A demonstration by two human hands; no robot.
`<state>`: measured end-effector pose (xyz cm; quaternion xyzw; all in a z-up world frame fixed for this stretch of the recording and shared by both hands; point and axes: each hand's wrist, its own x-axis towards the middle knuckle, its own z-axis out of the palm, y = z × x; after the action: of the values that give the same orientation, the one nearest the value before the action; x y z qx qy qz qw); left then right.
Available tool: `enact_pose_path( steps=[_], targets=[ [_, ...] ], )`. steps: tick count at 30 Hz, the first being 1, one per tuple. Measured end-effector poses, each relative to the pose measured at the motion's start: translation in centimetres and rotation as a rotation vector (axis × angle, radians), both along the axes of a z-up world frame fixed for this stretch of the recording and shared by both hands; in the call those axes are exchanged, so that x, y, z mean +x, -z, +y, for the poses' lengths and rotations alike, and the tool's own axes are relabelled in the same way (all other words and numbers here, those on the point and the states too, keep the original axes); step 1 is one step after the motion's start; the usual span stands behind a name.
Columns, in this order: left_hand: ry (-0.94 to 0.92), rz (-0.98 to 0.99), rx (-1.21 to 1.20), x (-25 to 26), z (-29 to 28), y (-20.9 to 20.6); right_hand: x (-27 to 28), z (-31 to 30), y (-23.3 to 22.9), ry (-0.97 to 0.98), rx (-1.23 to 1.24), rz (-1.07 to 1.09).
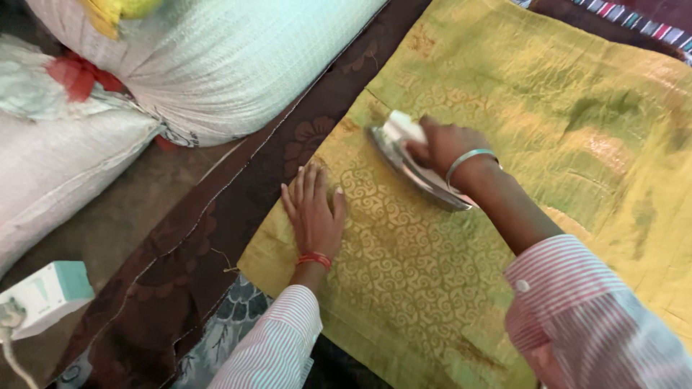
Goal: The person irons a large yellow patterned cloth laid out on a bed. They use a steam iron with their right hand while smoothing the fabric with their left hand, repeatedly moving the iron across different sections of the cloth.
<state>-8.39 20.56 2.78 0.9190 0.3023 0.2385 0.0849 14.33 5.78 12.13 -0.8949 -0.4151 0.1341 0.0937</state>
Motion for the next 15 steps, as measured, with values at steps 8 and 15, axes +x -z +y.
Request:
enact_pose_path(
  steps=[8,15],
  targets=[
    [-0.049,-0.084,-0.029,-0.2,0.7,1.2,-0.4,2.4,1.0,0.01,0.047,0.012],
    [-0.044,-0.04,-0.008,-0.2,0.8,0.6,-1.4,3.9,0.7,0.038,0.06,0.026]
  ],
)
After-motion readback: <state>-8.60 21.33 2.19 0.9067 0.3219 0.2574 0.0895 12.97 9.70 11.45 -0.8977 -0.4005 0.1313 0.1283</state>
